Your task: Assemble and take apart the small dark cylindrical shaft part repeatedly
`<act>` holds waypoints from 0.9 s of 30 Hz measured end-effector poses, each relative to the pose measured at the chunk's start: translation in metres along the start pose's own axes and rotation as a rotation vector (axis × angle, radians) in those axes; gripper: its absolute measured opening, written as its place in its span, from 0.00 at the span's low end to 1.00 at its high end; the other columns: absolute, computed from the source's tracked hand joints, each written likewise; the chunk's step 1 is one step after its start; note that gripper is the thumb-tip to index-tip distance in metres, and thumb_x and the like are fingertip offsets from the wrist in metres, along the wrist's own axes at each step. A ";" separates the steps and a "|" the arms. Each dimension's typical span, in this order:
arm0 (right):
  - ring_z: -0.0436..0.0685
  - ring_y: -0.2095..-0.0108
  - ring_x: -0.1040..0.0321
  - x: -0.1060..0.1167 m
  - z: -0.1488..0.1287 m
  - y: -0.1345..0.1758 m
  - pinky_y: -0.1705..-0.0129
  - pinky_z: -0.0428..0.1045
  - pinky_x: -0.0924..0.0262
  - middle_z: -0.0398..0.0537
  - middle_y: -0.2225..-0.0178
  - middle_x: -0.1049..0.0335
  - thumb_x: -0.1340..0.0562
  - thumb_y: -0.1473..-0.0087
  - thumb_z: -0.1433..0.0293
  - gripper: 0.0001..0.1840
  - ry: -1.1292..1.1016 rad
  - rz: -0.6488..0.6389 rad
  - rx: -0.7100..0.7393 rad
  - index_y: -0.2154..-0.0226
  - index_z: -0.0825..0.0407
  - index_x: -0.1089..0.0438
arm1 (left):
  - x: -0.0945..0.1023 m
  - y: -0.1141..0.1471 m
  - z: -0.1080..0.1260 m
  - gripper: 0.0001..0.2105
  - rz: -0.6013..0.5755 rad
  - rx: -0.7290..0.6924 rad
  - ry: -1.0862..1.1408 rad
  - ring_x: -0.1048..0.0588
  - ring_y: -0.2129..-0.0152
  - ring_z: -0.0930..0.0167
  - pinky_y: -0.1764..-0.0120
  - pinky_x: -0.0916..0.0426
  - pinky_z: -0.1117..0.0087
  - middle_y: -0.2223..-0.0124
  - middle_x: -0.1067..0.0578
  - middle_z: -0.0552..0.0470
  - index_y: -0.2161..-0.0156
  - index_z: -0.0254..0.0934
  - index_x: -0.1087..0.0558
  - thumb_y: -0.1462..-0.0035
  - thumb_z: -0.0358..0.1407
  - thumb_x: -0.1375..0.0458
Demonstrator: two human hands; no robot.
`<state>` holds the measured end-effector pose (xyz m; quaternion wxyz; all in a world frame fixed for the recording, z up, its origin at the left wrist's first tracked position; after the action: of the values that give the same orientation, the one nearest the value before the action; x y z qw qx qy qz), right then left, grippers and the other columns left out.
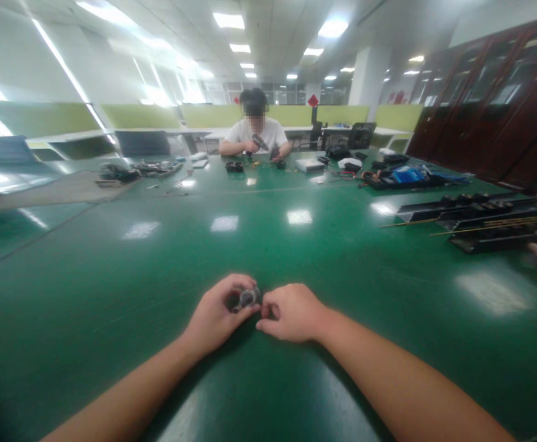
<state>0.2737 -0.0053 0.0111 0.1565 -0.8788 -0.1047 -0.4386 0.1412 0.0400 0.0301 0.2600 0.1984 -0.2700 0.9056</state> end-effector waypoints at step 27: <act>0.51 0.71 0.33 0.012 0.017 -0.001 0.66 0.46 0.39 0.45 0.64 0.27 0.35 0.53 0.75 0.20 -0.248 0.289 -0.097 0.55 0.50 0.31 | 0.002 0.002 0.004 0.17 -0.120 -0.081 -0.239 0.27 0.59 0.67 0.57 0.31 0.67 0.56 0.26 0.48 0.46 0.45 0.27 0.40 0.40 0.40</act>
<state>0.2925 0.0025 0.0115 0.1612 -0.9384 0.0252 -0.3045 0.1394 0.0365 0.0332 0.2873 0.3101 -0.3230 0.8468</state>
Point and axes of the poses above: each hand's wrist, its own y-axis away from the middle knuckle, its own x-axis out of the back of the hand, z = x × y, the point moved 7 cm from there along -y, towards the middle knuckle
